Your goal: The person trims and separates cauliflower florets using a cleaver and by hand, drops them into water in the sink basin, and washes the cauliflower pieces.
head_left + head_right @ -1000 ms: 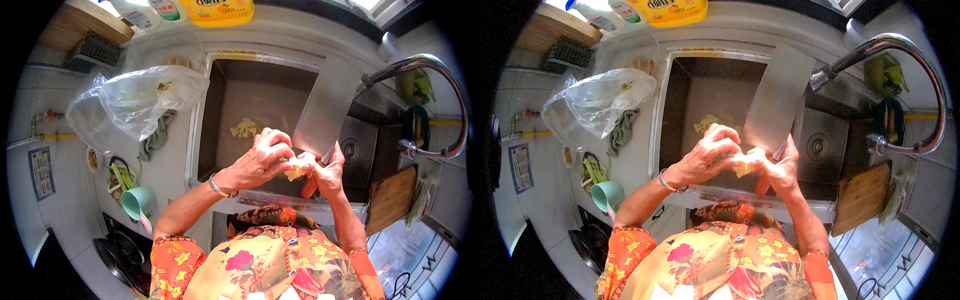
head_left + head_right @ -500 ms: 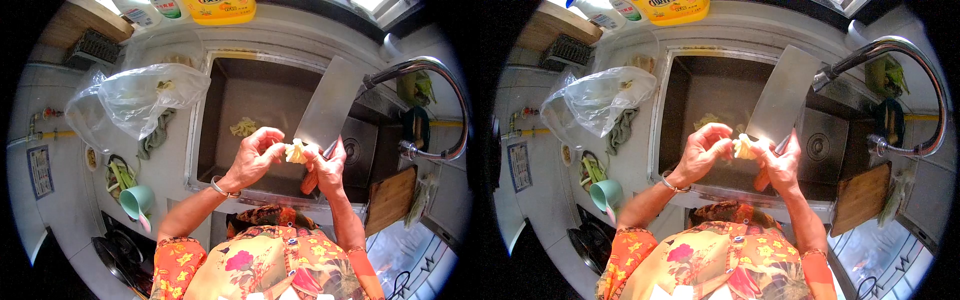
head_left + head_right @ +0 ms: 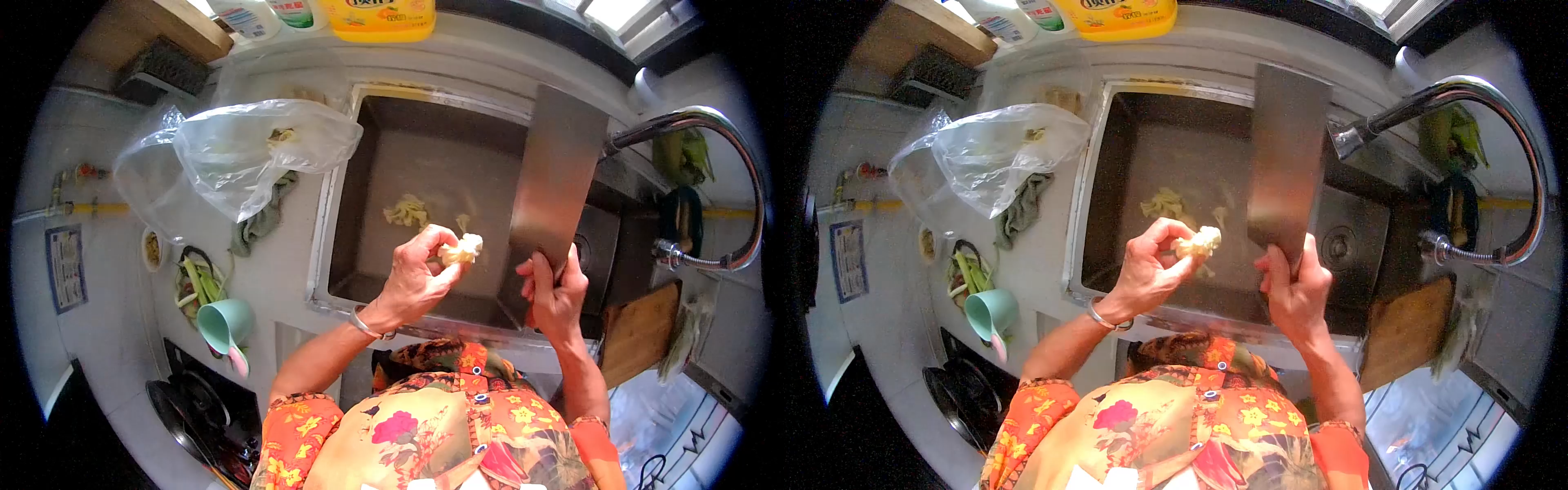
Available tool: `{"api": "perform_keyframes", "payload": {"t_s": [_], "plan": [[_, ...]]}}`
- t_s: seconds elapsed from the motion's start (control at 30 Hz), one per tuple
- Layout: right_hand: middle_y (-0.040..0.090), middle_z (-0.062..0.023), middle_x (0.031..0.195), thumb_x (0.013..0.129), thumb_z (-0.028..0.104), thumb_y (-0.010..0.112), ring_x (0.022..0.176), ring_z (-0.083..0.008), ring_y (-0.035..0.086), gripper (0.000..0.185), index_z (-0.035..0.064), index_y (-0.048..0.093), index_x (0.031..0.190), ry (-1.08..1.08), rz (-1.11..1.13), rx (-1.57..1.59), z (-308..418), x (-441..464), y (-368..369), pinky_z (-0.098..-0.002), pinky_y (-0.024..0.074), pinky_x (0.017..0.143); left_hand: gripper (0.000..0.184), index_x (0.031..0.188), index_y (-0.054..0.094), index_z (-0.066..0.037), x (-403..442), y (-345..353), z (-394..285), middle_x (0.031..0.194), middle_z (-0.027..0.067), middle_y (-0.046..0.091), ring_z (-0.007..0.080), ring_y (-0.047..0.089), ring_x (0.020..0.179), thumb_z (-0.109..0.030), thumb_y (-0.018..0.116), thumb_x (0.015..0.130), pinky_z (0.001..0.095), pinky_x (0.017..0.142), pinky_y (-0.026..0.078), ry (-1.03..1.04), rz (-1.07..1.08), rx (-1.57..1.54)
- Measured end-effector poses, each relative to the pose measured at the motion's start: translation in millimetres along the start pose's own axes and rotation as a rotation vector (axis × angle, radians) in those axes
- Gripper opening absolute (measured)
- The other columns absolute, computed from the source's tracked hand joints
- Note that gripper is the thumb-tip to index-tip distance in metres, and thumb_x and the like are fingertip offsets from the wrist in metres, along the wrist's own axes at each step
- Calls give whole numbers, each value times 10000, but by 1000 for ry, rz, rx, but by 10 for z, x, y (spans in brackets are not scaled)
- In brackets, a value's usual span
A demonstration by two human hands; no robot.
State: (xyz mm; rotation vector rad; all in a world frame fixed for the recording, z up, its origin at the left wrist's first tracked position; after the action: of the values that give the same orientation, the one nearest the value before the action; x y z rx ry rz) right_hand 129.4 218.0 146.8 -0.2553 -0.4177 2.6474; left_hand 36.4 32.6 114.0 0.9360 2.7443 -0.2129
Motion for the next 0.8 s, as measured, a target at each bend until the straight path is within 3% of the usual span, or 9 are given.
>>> {"api": "perform_keyframes", "payload": {"t_s": [0.03, 0.1, 0.17, 0.23, 0.27, 0.33, 0.5, 0.57, 0.8], "plan": [[637, -68, 669, 920, 92, 554, 483, -96, 559, 193, 14, 496, 1087, -2, 1, 3, 62, -42, -30, -236, 451, 454, 248, 1044, 557, 16, 8, 11, 42, 1036, 62, 587, 109, 593, 924, 6, 653, 816, 244, 754, 543, 1, -2, 3], [616, -102, 644, 900, 32, 539, 482, -162, 596, 234, 5, 497, 1129, -232, 141, -252, 274, -139, -34, -281, 468, 459, 240, 1005, 568, 25, 35, -25, 49, 1044, 85, 583, 117, 587, 954, 42, 662, 785, 238, 764, 539, 226, -166, 27], [567, -130, 618, 871, -20, 536, 518, -263, 619, 296, -8, 495, 1164, -247, 181, -276, 347, -232, 10, -341, 475, 475, 275, 978, 591, 9, 48, -21, 56, 1049, 110, 583, 147, 592, 968, 51, 700, 729, 261, 755, 538, 305, -248, -12], [561, -153, 626, 861, -41, 540, 527, -303, 610, 291, -16, 500, 1148, -306, 199, -316, 400, -282, 29, -355, 464, 473, 334, 975, 611, -21, -6, -67, -22, 1050, 126, 583, 195, 598, 956, 48, 733, 672, 294, 755, 536, 525, -431, 385], [561, -153, 626, 861, -41, 540, 527, -303, 610, 291, -16, 500, 1148, -311, 198, -317, 415, -295, 37, -355, 464, 473, 362, 962, 628, -55, -23, -59, -51, 1031, 125, 589, 238, 601, 916, 38, 753, 635, 319, 748, 522, 541, -476, 346], [552, -178, 633, 848, -62, 544, 532, -332, 596, 287, -25, 507, 1130, -356, 197, -339, 448, -334, 59, -366, 454, 474, 365, 963, 629, -61, -56, -55, -103, 1018, 119, 594, 239, 601, 908, 36, 757, 635, 319, 744, 517, 576, -488, 391], [567, -197, 660, 842, -59, 558, 559, -344, 602, 278, -32, 512, 1114, -371, 217, -362, 443, -440, 83, -380, 456, 480, 385, 957, 634, -77, -98, -22, -128, 972, 104, 603, 238, 604, 881, 31, 777, 616, 324, 738, 511, 692, -550, 441], [608, -107, 643, 887, -8, 527, 545, -210, 651, 242, -27, 507, 1127, -399, 206, -424, 422, -457, 88, -303, 482, 475, 380, 954, 636, -79, -99, -3, -130, 965, 101, 603, 232, 605, 879, 29, 779, 620, 321, 738, 512, 705, -564, 442], [591, -106, 635, 896, 7, 529, 530, -221, 638, 190, -17, 515, 1084, -381, 200, -405, 387, -447, 82, -313, 473, 463, 310, 950, 664, -69, -122, -3, -140, 987, 100, 576, 211, 608, 867, 46, 745, 674, 294, 712, 526, 674, -472, 345]]}}
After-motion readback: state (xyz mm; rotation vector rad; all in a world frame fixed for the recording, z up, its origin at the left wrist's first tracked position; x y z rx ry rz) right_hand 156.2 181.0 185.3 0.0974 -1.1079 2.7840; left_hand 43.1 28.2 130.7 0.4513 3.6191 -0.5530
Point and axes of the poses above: each hand's wrist, its own x-axis towards the middle knuckle, its own y-axis out of the palm, z = x × y, the point moved 4 cm from there along x, towards the middle knuckle
